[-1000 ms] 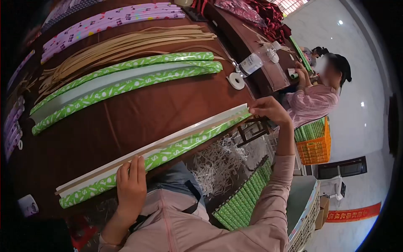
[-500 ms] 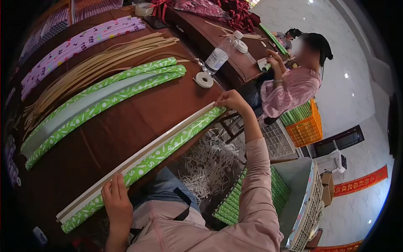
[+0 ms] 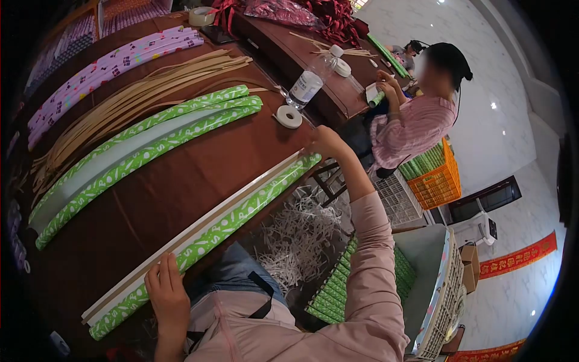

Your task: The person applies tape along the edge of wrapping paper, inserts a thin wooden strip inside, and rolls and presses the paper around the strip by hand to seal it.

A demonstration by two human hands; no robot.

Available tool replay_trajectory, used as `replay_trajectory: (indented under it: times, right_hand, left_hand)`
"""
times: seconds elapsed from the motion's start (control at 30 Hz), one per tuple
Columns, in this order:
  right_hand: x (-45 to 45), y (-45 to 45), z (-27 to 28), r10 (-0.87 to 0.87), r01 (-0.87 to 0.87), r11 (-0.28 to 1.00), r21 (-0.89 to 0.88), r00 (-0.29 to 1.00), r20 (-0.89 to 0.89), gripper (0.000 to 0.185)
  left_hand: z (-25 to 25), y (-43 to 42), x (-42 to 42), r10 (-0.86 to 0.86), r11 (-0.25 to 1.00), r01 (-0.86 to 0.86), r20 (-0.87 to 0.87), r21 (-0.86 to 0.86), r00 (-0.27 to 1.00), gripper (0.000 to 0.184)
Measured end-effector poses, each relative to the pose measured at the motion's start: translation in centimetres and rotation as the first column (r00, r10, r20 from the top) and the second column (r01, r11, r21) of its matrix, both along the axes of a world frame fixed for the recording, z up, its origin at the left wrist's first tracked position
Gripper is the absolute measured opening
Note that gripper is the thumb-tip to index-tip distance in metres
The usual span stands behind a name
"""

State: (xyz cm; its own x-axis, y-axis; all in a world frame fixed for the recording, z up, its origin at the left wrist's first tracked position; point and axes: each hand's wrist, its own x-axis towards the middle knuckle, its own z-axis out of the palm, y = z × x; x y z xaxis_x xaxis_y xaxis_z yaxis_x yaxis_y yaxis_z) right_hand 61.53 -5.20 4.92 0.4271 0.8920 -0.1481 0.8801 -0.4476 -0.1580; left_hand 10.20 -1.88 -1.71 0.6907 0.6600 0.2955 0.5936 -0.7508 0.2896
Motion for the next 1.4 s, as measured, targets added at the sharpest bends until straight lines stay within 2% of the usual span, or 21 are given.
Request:
replay_trajectory:
  times: [0.07,0.13,0.27,0.33,0.37,0.43,0.77,0.83,0.87,0.9,0.97,1.0,1.07,1.1,1.17,1.2,1.23,1.27,1.3,1.33,1.4]
  right_hand:
    - [0.2,-0.2,0.0,-0.010,0.010,1.000,0.022,1.000,-0.008,0.028]
    - [0.9,-0.3,-0.3,-0.184,0.179,0.983,-0.041,0.963,-0.198,0.039]
    - [-0.4,-0.5,0.2,-0.180,0.188,0.982,0.021,0.962,-0.207,0.034]
    - [-1.3,-0.2,-0.2,-0.143,0.142,0.990,0.018,0.985,0.094,0.036]
    - [-1.8,0.0,-0.3,-0.146,0.145,0.989,0.018,0.985,0.091,0.036]
    - [-2.8,0.5,-0.5,-0.240,0.245,0.969,0.016,0.934,0.266,0.035]
    - [-2.4,1.8,-0.5,-0.263,0.325,0.940,-0.101,0.882,0.390,0.031]
    - [-0.2,1.9,0.1,-0.278,0.322,0.917,-0.233,0.939,0.203,0.033]
    - [13.2,1.2,-9.5,0.303,-0.290,0.898,-0.330,0.953,-0.014,0.033]
    - [11.8,1.3,-8.0,0.305,-0.291,0.900,-0.323,0.952,-0.009,0.033]
    - [6.7,1.5,-2.9,-0.206,0.165,0.931,-0.325,0.974,-0.096,0.032]
    - [7.3,1.3,-2.9,-0.132,0.112,0.943,-0.313,0.990,-0.044,0.026]
    - [7.6,0.9,-2.5,-0.289,0.286,0.954,-0.093,0.957,-0.025,0.022]
    - [6.4,0.4,-1.8,-0.379,0.378,0.925,0.030,0.918,0.119,0.023]
    - [0.8,0.7,0.3,-0.304,0.165,0.850,0.501,0.929,0.210,0.022]
    - [-3.1,1.3,1.8,-0.203,0.148,0.846,0.512,0.978,0.055,0.024]
    - [-4.9,2.0,0.7,0.048,0.000,0.840,0.543,0.996,-0.075,0.027]
    - [-7.0,2.9,-0.8,0.311,-0.133,0.794,0.593,0.927,-0.208,0.032]
    - [-10.5,3.6,-0.9,0.500,-0.367,0.780,0.508,0.853,-0.151,0.033]
    - [-14.4,4.2,-0.1,0.686,-0.592,0.684,0.426,0.721,-0.100,0.034]
    - [-20.7,4.2,0.7,0.596,-0.543,0.801,0.252,0.761,-0.257,0.031]
  left_hand:
    - [-0.1,0.0,0.0,-0.005,1.000,0.005,0.002,0.006,1.000,0.055]
    - [-0.3,0.0,-0.1,-0.002,1.000,0.002,-0.001,-0.003,1.000,0.054]
    - [-0.3,0.0,-0.2,-0.008,1.000,0.008,-0.002,-0.014,1.000,0.054]
    - [-0.3,0.0,-0.1,-0.005,1.000,0.005,-0.005,-0.004,1.000,0.054]
    - [-0.1,0.0,-0.1,-0.008,1.000,0.008,-0.008,-0.003,1.000,0.054]
    - [0.1,0.0,0.0,-0.008,1.000,0.008,0.007,-0.027,1.000,0.054]
    - [-0.2,0.0,-0.1,-0.006,1.000,0.006,0.009,0.009,1.000,0.053]
    - [0.1,-0.1,0.0,-0.003,1.000,0.003,0.009,-0.015,1.000,0.052]
    - [0.0,-0.1,0.0,-0.002,1.000,0.002,0.011,-0.008,1.000,0.052]
    - [-0.1,-0.2,0.0,0.000,1.000,0.000,0.014,-0.008,1.000,0.052]
    - [-0.1,-0.1,0.1,0.010,1.000,-0.010,0.020,0.000,1.000,0.051]
    - [0.0,-0.1,0.1,0.004,1.000,-0.004,0.027,-0.002,1.000,0.051]
    - [0.1,-0.1,0.1,0.009,1.000,-0.009,0.028,-0.001,1.000,0.051]
    - [0.2,-0.1,0.1,0.003,1.000,-0.003,0.024,0.000,1.000,0.050]
    - [-0.1,-0.1,0.1,0.028,1.000,-0.028,-0.004,-0.007,1.000,0.050]
    - [-0.6,0.0,0.2,0.002,0.999,-0.003,0.012,0.049,1.000,0.049]
    - [-0.9,0.1,-0.2,-0.011,0.995,0.010,0.014,0.102,1.000,0.047]
    - [-0.4,0.1,-0.3,-0.027,0.995,0.025,0.017,0.101,0.999,0.046]
    - [0.1,0.1,-0.2,-0.032,0.995,0.031,0.010,0.099,0.999,0.046]
    - [-0.2,0.0,-0.2,-0.020,0.992,0.016,0.031,0.129,0.999,0.046]
    - [-0.1,-0.1,-0.1,0.003,0.992,-0.010,0.055,0.127,0.998,0.044]
